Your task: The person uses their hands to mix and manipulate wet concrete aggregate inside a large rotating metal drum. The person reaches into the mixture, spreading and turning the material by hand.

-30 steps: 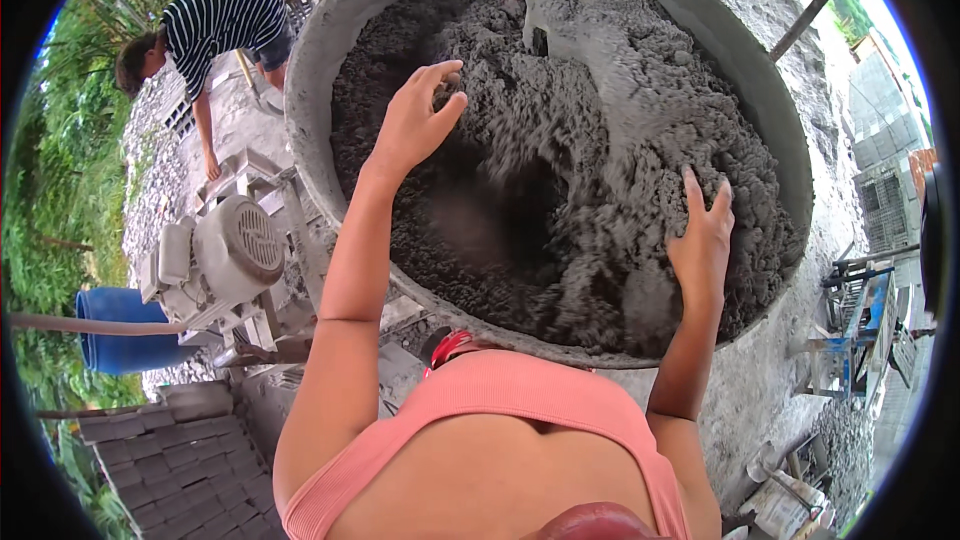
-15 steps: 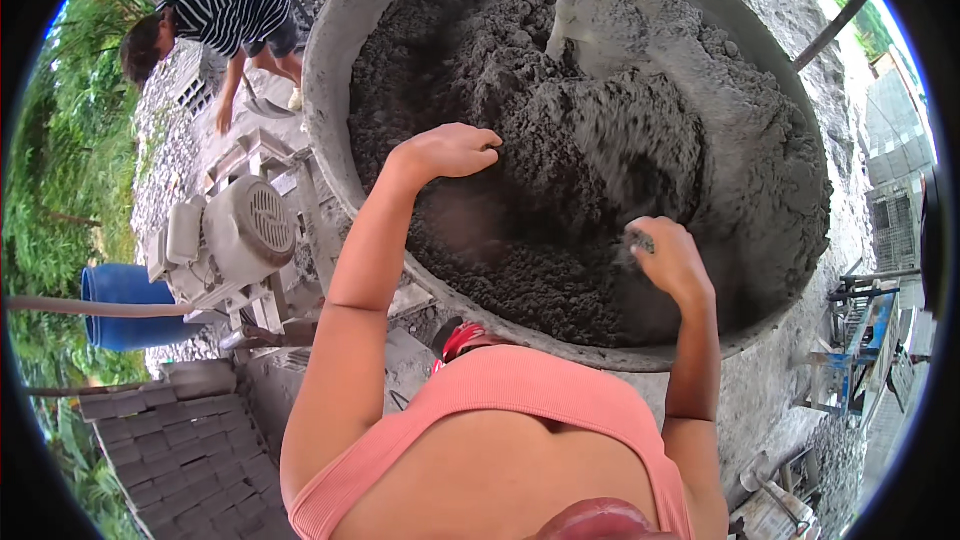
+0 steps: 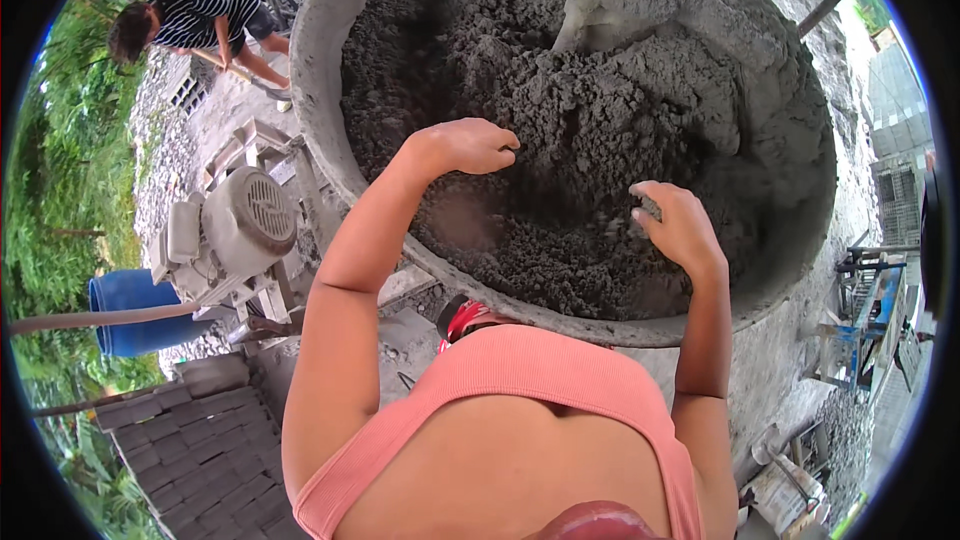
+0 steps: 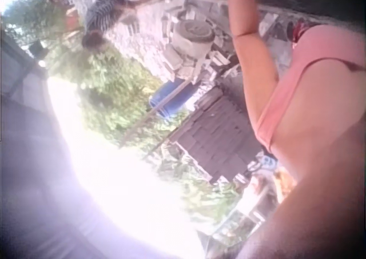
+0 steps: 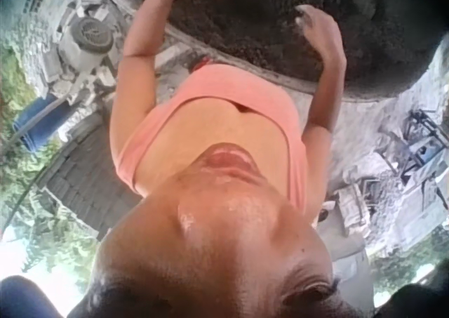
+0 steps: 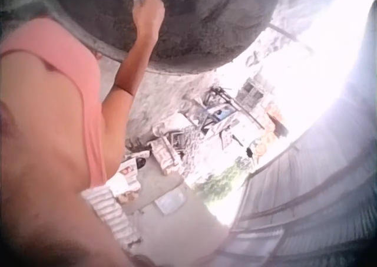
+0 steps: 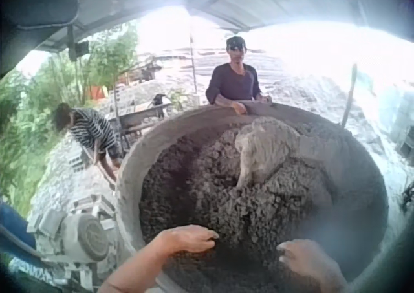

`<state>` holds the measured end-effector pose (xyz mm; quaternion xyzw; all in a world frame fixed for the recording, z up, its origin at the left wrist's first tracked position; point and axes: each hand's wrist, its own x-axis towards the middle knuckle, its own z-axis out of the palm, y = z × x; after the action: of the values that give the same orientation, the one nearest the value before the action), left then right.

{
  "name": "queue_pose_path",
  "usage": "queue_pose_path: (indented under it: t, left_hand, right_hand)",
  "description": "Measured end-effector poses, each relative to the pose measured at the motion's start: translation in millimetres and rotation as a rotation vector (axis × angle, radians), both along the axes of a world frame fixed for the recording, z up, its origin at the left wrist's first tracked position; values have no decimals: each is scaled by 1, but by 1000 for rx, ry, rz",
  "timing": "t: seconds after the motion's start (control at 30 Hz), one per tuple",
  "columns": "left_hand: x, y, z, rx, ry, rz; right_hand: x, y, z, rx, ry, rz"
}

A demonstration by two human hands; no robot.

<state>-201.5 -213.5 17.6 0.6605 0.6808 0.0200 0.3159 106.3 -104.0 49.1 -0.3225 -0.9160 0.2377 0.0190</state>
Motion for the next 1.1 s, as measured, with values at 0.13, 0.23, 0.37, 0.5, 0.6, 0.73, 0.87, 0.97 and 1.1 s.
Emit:
queue_pose_path:
  t: [0.13, 0.23, 0.37, 0.5, 0.6, 0.73, 0.87, 0.97, 1.1]
  left_hand:
    - [1, 1, 2, -19, -1, 14]
    - [5, 1, 9, -27, -9, 8]
    - [4, 0, 4, -12, -4, 2]
    - [5, 2, 1, 8, 6, -7]
    - [6, 6, -11, -36, 26, -13]
    - [23, 9, -6, -143, 26, -53]
    - [31, 11, -14, -198, 59, -127]
    - [34, 11, -13, -226, 71, -147]
    - [39, 12, -6, -253, 72, -130]
  right_hand:
    - [6, 4, 4, -1, 2, -34]
    - [10, 4, 4, 41, -7, -40]
    - [7, 0, 12, 47, -33, -114]
    - [11, 2, 11, 38, -14, -111]
    - [13, 5, 9, 29, -16, -136]
    - [11, 4, 8, 89, 61, -135]
    - [6, 0, 13, 52, 11, -220]
    - [5, 1, 17, 2, -15, -245]
    - [8, 3, 15, 10, -1, -224]
